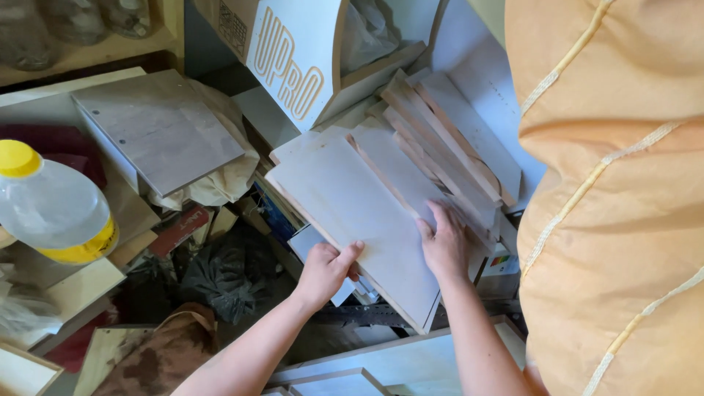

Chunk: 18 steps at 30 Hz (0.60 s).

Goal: Searching through a stack of wood panels and measuring a selected piece with a tape measure on a workbench.

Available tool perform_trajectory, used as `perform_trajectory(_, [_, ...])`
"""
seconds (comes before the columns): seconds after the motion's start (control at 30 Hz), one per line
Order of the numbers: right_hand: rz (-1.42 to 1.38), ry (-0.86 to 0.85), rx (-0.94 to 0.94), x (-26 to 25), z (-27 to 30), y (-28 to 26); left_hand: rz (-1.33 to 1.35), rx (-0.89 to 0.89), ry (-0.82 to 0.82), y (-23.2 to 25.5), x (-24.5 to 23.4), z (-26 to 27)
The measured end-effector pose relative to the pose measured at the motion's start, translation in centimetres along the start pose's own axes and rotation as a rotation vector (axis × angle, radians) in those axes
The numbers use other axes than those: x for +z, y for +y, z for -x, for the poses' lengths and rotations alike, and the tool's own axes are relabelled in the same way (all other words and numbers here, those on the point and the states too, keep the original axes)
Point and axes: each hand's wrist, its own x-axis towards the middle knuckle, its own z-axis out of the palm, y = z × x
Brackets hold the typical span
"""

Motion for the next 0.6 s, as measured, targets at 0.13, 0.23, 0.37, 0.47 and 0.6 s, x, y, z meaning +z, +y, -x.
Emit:
perform_trajectory(0.13, [-0.027, -0.057, 0.063, -1.0, 0.0, -1.2, 0.0, -0.022, 0.065, 1.6, -1.7, 2.9])
perform_trajectory(0.23, [-0.028, -0.067, 0.084, -0.9, 0.1, -1.4, 0.138, -0.067, 0.166, 0.8, -1.4, 3.3])
perform_trajectory(0.37, [-0.016, -0.086, 0.094, -0.9, -0.2, -1.5, 0.427, -0.181, 0.196, 3.2, -0.6, 4.9])
perform_trajectory(0.47, [0.016, -0.088, 0.079, -0.7, -0.9, -1.0, 0.468, -0.148, 0.202, 2.0, -1.2, 5.0])
perform_trajectory(0.6, [-0.023, -0.051, 0.077, 0.4, -1.5, 1.1, 0.419, -0.098, 0.237, 4.3, -2.6, 8.5])
